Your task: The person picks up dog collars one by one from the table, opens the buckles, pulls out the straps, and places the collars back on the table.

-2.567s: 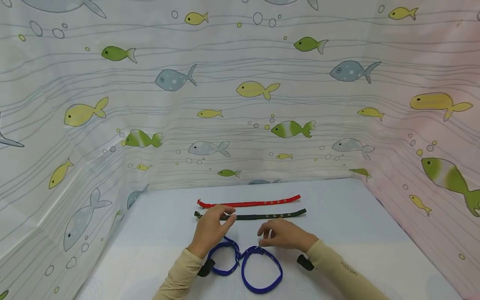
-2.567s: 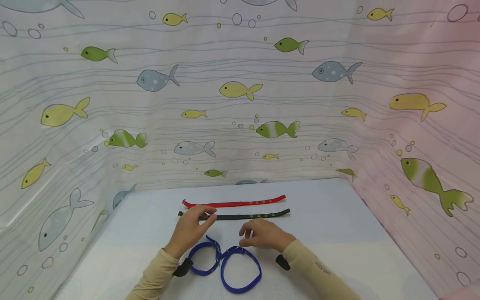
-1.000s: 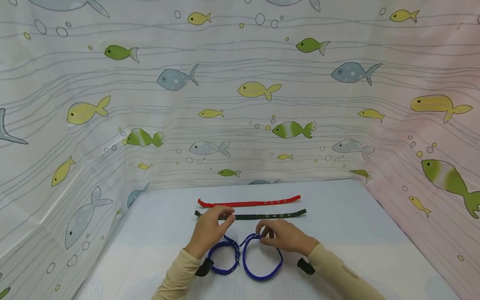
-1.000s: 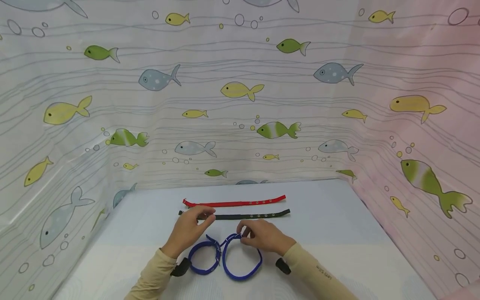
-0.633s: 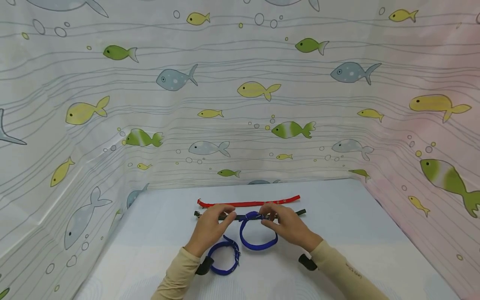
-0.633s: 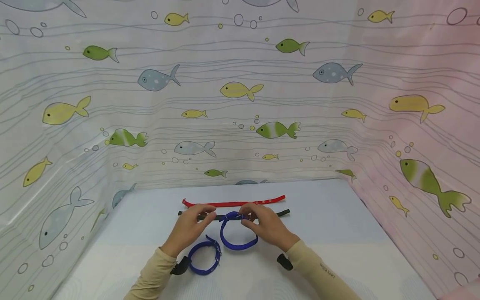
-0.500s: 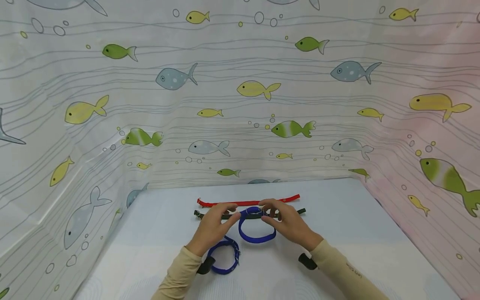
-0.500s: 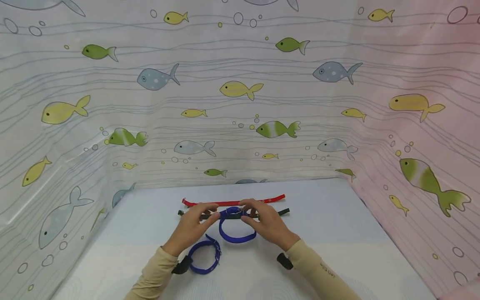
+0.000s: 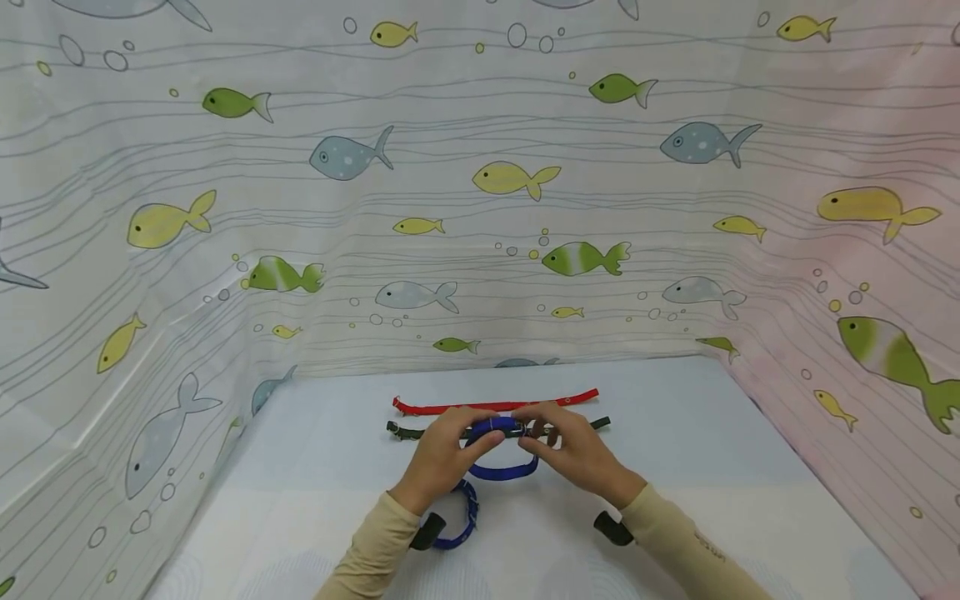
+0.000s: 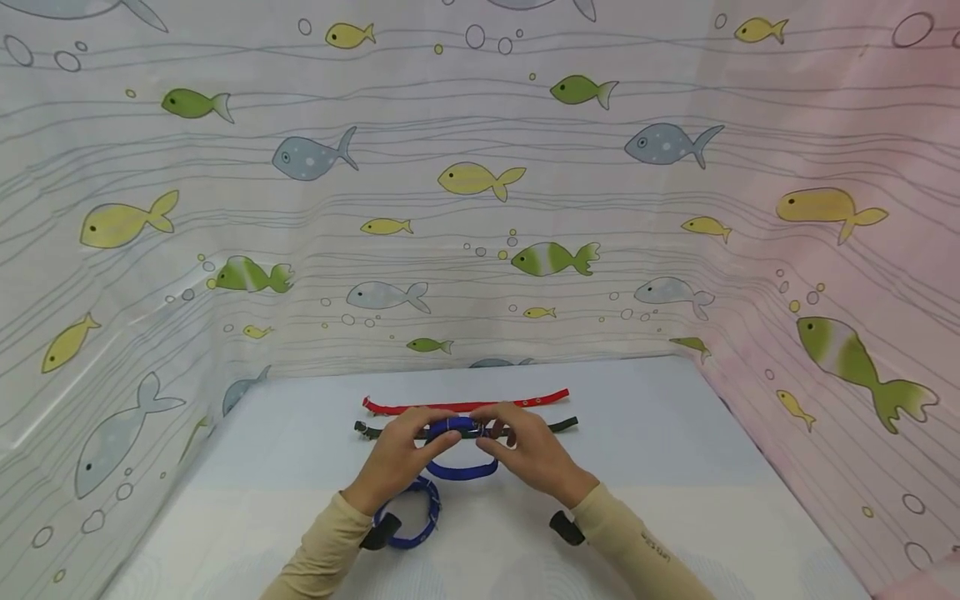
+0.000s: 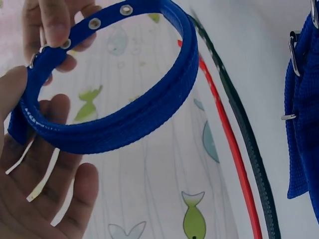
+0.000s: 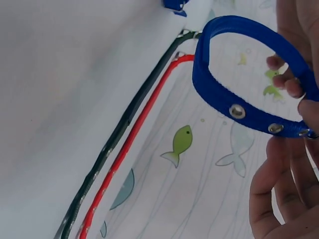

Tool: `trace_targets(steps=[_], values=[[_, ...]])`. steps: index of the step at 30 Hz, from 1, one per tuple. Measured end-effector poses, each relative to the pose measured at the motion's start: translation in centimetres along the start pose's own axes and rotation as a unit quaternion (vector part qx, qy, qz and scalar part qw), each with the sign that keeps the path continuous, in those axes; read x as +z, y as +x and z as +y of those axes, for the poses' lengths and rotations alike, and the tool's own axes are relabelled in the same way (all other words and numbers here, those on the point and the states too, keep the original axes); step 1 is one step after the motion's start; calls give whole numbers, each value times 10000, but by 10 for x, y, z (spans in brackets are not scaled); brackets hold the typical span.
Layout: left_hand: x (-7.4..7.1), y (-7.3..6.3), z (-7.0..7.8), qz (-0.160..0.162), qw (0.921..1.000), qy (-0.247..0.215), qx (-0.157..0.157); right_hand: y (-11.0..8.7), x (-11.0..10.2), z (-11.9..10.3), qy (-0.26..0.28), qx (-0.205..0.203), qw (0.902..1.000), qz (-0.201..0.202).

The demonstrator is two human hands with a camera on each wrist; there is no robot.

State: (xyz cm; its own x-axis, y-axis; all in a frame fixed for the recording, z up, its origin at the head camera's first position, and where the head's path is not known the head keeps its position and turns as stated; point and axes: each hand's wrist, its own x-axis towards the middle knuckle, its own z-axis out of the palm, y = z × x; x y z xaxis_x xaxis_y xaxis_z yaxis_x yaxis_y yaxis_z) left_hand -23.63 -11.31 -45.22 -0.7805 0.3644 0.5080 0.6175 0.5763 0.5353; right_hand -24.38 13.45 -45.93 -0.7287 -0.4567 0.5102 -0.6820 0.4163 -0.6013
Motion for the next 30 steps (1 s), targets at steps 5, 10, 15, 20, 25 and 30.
trace_targets(steps=[5,10,15,20,25,30], values=[[0,0,0,185,9983,204,516,1,0,-4,-137,-72,9998,-135],[2,0,-1,154,9953,325,905,3,-2,-8,-596,-341,9976,-57],[4,0,1,81,9954,254,921,3,-2,-10,-645,-479,9968,-28],[3,0,4,116,9954,56,955,3,-4,-11,-279,-419,9987,29],[1,1,5,255,9942,-118,1038,3,-4,-10,31,-340,9993,170],[0,-1,4,315,9952,-170,909,2,0,-6,299,-386,9982,360]])
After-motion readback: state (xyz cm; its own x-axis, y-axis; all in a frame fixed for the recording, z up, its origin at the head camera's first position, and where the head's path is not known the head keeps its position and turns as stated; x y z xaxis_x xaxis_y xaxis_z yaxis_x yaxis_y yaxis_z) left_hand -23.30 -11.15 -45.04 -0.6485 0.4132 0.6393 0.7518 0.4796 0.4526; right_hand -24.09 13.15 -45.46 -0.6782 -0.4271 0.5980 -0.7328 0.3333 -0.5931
